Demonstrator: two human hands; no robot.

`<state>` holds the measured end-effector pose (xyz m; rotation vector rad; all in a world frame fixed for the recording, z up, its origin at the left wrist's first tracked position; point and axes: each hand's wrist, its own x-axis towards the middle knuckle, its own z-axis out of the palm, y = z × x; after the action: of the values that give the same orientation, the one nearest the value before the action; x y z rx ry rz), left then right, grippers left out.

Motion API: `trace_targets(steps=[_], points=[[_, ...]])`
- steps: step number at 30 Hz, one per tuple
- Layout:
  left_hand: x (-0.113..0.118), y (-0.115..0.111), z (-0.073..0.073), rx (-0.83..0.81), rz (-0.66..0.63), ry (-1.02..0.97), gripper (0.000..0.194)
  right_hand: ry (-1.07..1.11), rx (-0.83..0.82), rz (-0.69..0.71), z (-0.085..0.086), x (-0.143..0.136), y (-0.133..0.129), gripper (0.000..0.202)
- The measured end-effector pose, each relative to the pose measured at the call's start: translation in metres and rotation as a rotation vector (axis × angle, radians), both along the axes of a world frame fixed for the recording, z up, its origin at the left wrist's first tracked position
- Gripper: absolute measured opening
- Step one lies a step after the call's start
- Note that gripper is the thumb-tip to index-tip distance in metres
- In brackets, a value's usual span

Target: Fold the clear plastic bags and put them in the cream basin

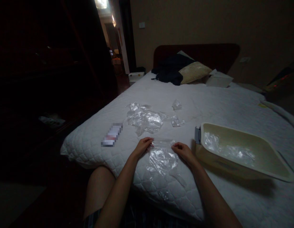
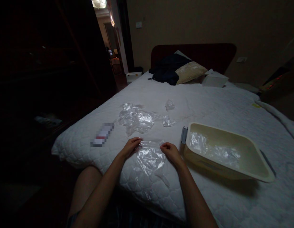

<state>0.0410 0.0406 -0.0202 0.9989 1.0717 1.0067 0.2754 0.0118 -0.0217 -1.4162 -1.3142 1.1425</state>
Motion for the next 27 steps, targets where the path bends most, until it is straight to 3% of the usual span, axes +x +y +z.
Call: trace_targets(steps=[5,10,13,17,27], points=[[-0.002,-0.005,0.006,-0.021,-0.032,0.021,0.036,-0.014,0.077,-0.078,0.000,0.002,-0.006,0.032],[-0.007,-0.005,0.004,-0.002,-0.056,-0.002,0.032,0.044,0.050,-0.057,-0.003,0.007,-0.007,0.036],[-0.009,-0.004,0.000,0.079,-0.076,-0.017,0.036,0.059,0.054,-0.031,-0.005,0.010,-0.007,0.037],[-0.011,-0.004,-0.004,0.237,-0.091,0.130,0.037,0.060,0.049,-0.055,-0.007,0.012,-0.007,0.034],[-0.008,-0.004,-0.010,0.409,-0.026,0.267,0.021,0.089,0.035,-0.100,-0.001,0.011,-0.011,0.031]])
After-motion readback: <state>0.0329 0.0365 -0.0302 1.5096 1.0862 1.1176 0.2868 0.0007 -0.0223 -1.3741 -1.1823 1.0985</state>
